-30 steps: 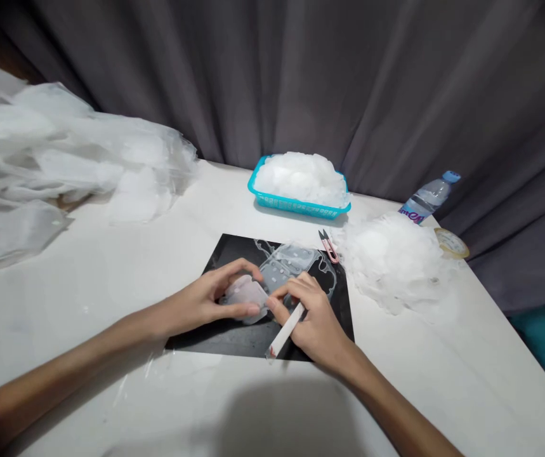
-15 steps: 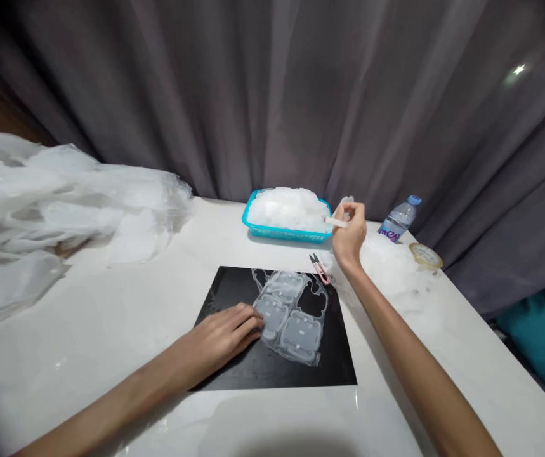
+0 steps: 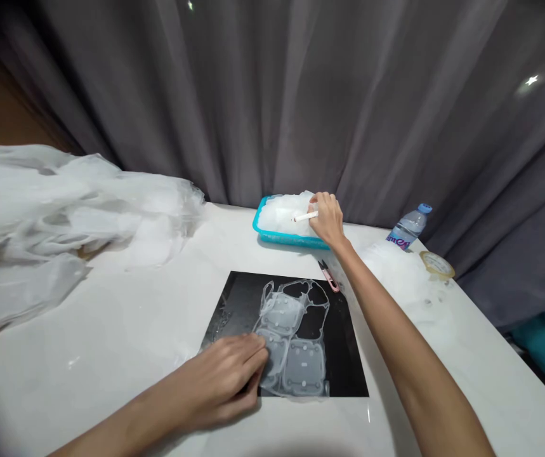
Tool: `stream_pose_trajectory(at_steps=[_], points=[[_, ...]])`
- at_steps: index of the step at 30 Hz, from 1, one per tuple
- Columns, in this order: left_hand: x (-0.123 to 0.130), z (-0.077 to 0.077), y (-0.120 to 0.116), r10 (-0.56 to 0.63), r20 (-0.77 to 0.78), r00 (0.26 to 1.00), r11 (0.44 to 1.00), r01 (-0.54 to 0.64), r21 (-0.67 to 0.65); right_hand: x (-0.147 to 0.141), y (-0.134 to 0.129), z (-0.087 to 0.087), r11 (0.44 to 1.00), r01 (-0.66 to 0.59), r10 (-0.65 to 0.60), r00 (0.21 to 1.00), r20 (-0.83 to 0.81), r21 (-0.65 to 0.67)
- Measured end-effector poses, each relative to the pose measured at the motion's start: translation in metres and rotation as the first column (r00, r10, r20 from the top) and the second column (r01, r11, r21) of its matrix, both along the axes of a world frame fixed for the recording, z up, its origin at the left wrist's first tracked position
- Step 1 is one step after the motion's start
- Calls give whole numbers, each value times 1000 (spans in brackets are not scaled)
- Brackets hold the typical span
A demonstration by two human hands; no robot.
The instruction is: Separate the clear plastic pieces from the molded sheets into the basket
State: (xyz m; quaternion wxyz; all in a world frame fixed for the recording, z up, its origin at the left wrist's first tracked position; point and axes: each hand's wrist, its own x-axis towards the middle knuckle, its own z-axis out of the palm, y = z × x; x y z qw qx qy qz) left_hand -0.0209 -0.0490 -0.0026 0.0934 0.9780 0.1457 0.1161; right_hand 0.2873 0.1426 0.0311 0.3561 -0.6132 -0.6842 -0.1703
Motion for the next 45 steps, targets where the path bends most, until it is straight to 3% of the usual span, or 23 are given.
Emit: stream_pose_trajectory(at_steps=[7,13,16,20,23,26,28,32,37,41,45], points=[[1,5,24,90,76,993,984,-76,-162,6,-16,-1,998,-61,62,997,41,-29],[-6,-1,43,206,0,979,960,-202,-194,3,-26,0,996,-66,67,997,29,-56],[-9,-5,42,238,3,971,963,-235,-128,-8,-53,4,996,-86,86,996,-12,-15],[-14,-9,38,255,2,967,967,-254,-29,-30,-122,-3,976,-213,215,953,-213,33],[-15,-12,35,275,24,961,961,-275,20,-45,-176,-21,901,-420,322,815,-481,-109],[-14,-12,35,287,41,957,957,-288,31,-56,-207,-35,695,-661,331,644,-690,-284],[-14,-10,38,292,47,955,956,-293,25,-62,-213,-37,595,-731,335,602,-725,-333],[-14,-4,45,274,65,960,961,-271,-46,-66,-210,-35,556,-768,389,578,-718,-317],[-11,-2,45,239,91,967,950,-214,-228,-62,-212,-37,507,-784,315,557,-769,-360],[-12,2,52,306,36,951,914,-283,-292,-61,-214,-38,473,-800,327,549,-769,-370],[-24,8,77,329,-8,944,876,-309,-369,-60,-214,-37,441,-782,245,577,-779,-441]])
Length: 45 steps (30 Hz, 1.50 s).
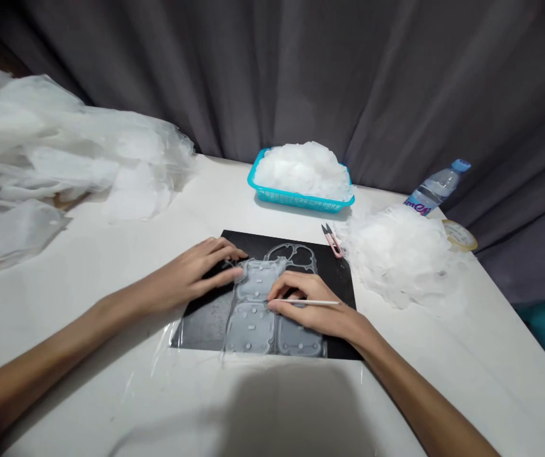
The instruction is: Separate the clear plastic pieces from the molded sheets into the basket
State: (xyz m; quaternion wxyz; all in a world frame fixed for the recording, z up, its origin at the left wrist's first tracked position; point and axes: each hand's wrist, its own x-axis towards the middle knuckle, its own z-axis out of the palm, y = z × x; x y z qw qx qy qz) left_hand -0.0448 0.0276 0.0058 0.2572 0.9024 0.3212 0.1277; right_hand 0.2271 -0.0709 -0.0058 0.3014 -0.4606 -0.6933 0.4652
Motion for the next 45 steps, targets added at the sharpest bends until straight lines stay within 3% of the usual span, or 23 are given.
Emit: stream_pose_trajectory(at_steps=[5,8,11,13,19,23,38,45], points=[[-16,-2,23,-71,-2,997,976,69,-205,0,-3,2,1000,-9,9,999,47,4],[-11,-5,23,-19,53,998,996,24,-90,-2,-5,1,999,6,-8,999,45,49],[-1,-7,21,112,167,980,988,-128,87,-3,-5,-2,999,20,-22,999,45,48],[4,-8,19,150,214,965,980,-173,95,-3,-5,-3,999,24,-26,999,46,44],[13,-4,-14,-90,140,986,993,80,82,-3,-8,-2,992,-20,13,998,64,122],[16,-6,-32,-217,94,972,975,221,-34,-3,-9,0,988,-37,28,998,59,152],[18,-15,-27,-241,81,967,970,238,49,-1,-10,-3,956,-117,85,988,128,269],[16,-21,-25,-236,48,971,968,231,99,-7,-10,-12,858,-172,80,976,204,484]])
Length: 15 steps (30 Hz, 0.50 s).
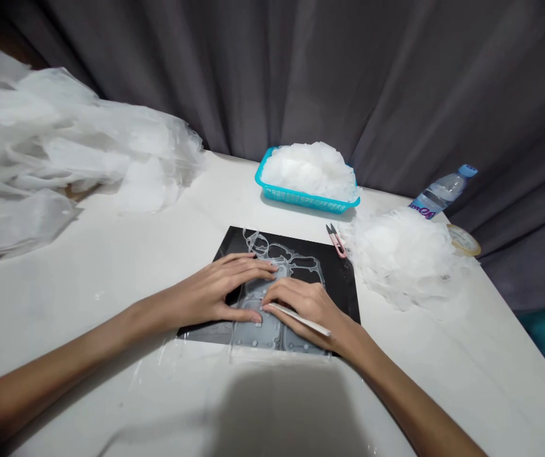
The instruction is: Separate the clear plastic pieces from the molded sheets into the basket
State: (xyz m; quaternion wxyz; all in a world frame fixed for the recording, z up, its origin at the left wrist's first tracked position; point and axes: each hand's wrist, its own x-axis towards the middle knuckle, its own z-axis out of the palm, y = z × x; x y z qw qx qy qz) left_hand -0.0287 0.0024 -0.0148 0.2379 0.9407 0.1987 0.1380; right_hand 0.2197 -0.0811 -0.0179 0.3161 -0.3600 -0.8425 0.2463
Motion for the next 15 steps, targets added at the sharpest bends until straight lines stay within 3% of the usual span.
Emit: stream_pose_trajectory(at_steps=[7,15], points=[[-1,0,-1,-29,22,999,999,28,21,7,-9,1,989,2,-20,993,120,146],[1,2,0,-8,19,1000,998,9,-68,-5,-4,-8,919,4,-105,966,237,393]])
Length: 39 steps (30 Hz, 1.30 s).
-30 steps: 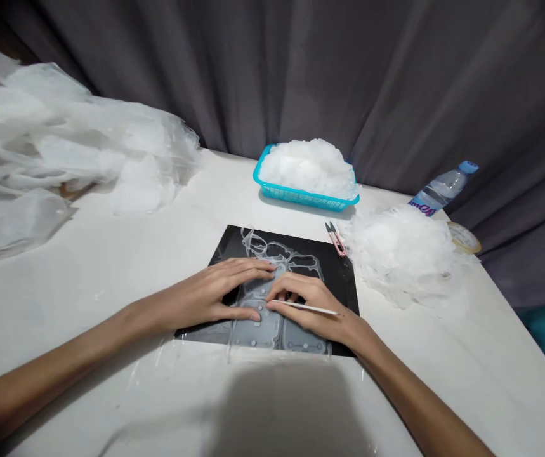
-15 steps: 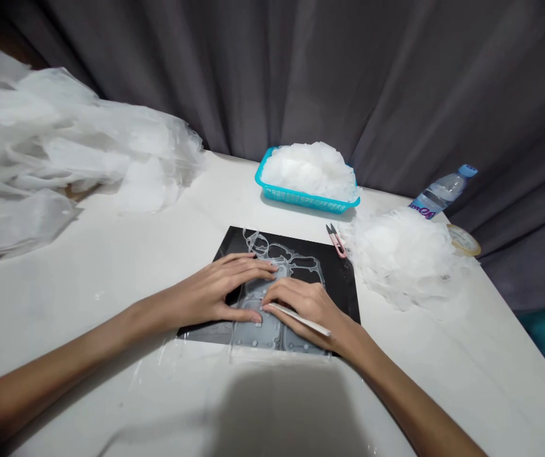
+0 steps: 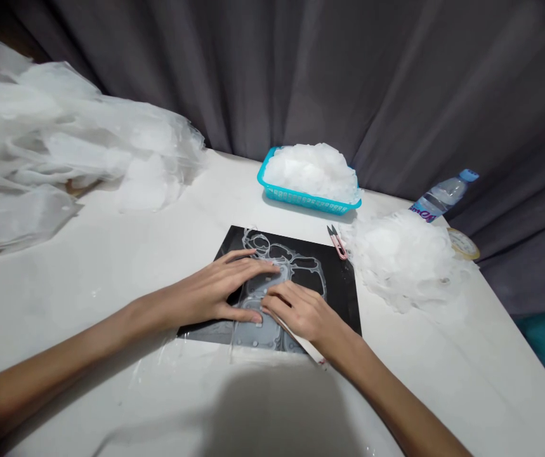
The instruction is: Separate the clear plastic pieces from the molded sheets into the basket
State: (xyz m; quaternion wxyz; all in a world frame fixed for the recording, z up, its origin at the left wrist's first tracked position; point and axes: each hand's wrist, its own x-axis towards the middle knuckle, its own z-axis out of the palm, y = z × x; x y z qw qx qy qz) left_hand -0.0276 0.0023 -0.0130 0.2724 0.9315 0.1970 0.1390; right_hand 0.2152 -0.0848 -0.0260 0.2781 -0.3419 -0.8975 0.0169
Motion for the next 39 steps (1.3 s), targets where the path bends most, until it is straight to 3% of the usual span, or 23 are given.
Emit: stream_pose_trajectory(at_steps=[6,8,10,11,13,15,19,23,25,28,31,34,39], points=[[-2,4,-5,48,-35,998,995,-51,-89,-4,-9,-9,998,45,-51,990,132,48],[-2,5,-5,56,-71,996,989,-66,-132,-1,-3,-6,1000,18,-18,998,59,-6],[-2,6,-4,60,-110,992,981,-79,-179,8,12,0,996,63,-70,991,-118,-61],[-2,6,-4,57,-123,991,978,-80,-193,15,22,5,990,119,-133,965,-227,-75],[-3,5,-2,52,-138,989,976,-79,-201,31,41,14,904,411,-418,794,-441,-119],[-4,3,-1,58,-143,988,978,-86,-192,42,51,23,863,443,-505,723,-472,-245],[0,2,0,151,3,989,973,-148,-178,34,41,37,888,188,-347,872,-346,-419],[14,10,-2,242,188,952,937,-180,-300,16,22,49,869,40,-246,899,-361,-493],[19,14,-2,290,183,939,908,-210,-363,17,19,51,864,53,-286,870,-402,-501],[21,15,-2,370,167,914,817,-235,-526,24,20,43,872,207,-408,807,-427,-443],[20,12,-1,406,174,897,720,-197,-666,24,22,26,906,262,-378,855,-354,-333],[20,10,0,414,182,892,744,-217,-632,14,22,12,953,219,-261,945,-199,-211],[22,13,-3,433,171,885,774,-268,-574,3,19,10,970,179,-204,968,-148,-167]])
